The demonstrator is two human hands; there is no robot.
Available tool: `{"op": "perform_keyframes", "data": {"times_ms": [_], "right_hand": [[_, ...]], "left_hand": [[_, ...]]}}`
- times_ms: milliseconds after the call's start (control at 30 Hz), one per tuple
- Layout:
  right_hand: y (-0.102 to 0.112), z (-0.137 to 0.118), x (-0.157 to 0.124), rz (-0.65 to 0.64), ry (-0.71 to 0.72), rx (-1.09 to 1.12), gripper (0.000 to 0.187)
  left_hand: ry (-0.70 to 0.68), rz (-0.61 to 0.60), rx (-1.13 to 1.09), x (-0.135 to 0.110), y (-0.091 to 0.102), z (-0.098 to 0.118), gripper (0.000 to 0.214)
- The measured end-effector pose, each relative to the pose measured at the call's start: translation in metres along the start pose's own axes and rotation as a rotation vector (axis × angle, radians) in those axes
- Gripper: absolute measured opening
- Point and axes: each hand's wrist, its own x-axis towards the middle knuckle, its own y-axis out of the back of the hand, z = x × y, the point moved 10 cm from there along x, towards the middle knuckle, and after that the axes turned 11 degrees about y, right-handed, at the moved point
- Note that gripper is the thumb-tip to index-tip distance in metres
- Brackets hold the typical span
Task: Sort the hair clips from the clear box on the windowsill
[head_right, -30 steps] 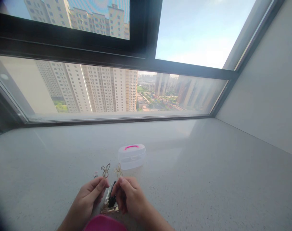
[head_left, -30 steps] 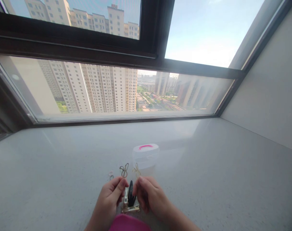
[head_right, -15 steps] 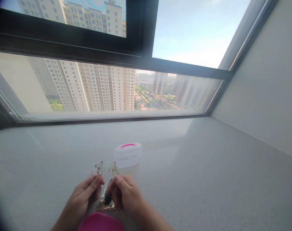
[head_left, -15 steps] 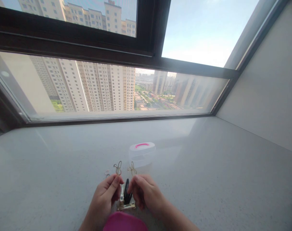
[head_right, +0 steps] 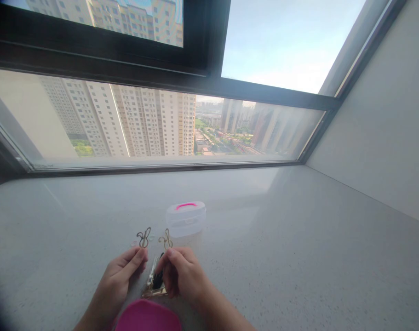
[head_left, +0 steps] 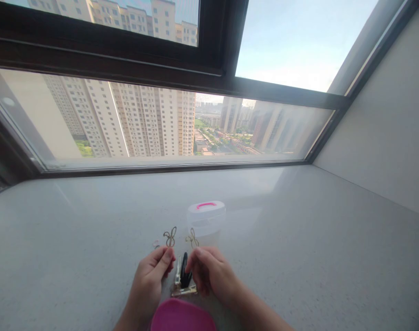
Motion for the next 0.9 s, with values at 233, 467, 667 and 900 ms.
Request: {"op": "perform_keyframes", "data": {"times_ms": [233, 467, 667, 900], "right_hand": [[0.001, 0.001, 0.001, 0.001, 0.007, 0.015, 0.046], [0.0, 0.004, -0.001, -0.004, -0.004, 0.015, 0.043], [0.0, 0.002, -0.001, 0.003, -0.008, 0.005, 0.044], [-0.001, 0.002, -0.001, -0.013, -0.011, -0.006, 0.045]], "left_hand": [[0.015, -0.004, 0.042, -0.004, -0.004, 0.002, 0.038], [-0.098, 0.011, 0.121, -0.012, -0.006, 0.022, 0.036], [-0.167, 0.044, 0.209, -0.017, -0.007, 0.034, 0.037], [-0.109, -0.056, 0.198, -0.014, -0.014, 0.023, 0.038]]}}
